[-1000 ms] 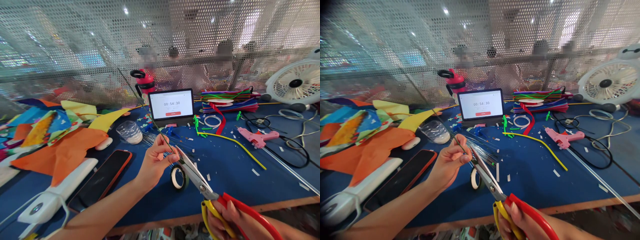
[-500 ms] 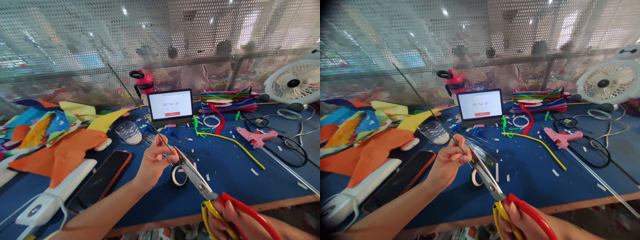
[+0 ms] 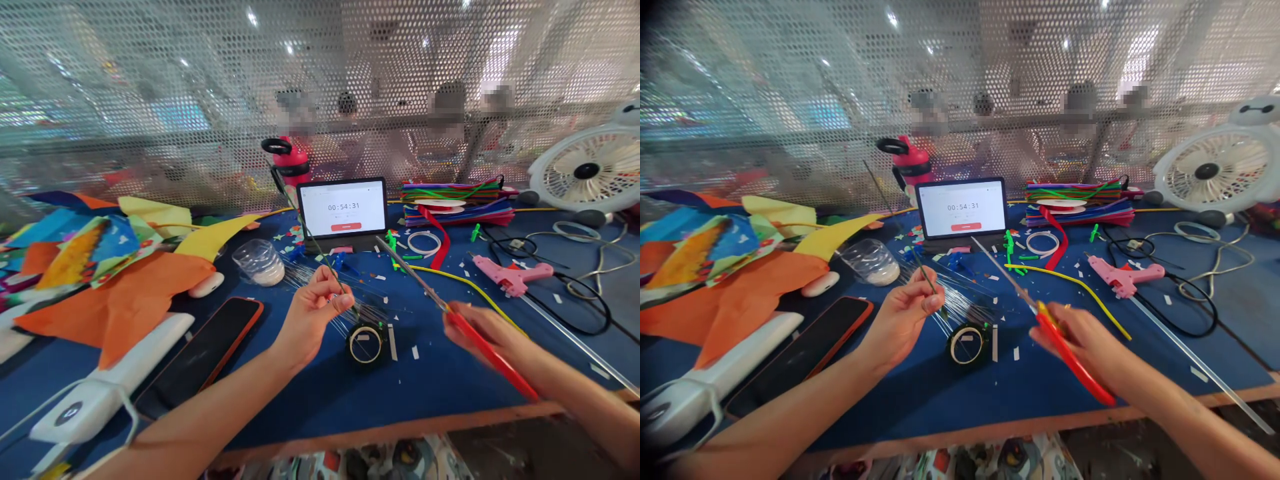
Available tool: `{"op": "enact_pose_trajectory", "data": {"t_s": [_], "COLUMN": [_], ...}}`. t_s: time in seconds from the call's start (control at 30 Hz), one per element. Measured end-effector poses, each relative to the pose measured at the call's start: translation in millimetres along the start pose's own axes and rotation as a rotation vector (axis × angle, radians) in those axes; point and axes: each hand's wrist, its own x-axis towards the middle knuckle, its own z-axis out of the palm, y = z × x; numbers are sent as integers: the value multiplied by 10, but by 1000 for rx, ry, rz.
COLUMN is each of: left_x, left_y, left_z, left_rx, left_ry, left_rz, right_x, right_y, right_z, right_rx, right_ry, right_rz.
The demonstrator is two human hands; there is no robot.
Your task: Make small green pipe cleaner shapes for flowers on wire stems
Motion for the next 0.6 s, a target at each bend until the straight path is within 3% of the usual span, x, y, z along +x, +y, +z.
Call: {"op": "enact_pose_trajectory", "data": {"t_s": [0.17, 0.27, 0.37, 0.47, 0.6], "left_x": [6, 6, 7, 4, -14], "left_y": [-46, -60, -67, -72, -72], "left_z": [-21, -30, -37, -31, -1], "left_rx": [10, -17, 19, 55, 35], "left_ry": [-17, -22, -14, -11, 9], "left_rz": [-29, -35, -26, 1, 25], "right_x": [857, 1202, 1281, 1248, 1239], "right_y": [161, 336, 358, 114, -348], "right_z": [-593, -764, -811, -803, -555], "right_rx": [-672, -950, -1115, -1188, -927], "right_ry": [333, 396, 341, 357, 476], "right_rz": [57, 100, 101, 29, -265]}}
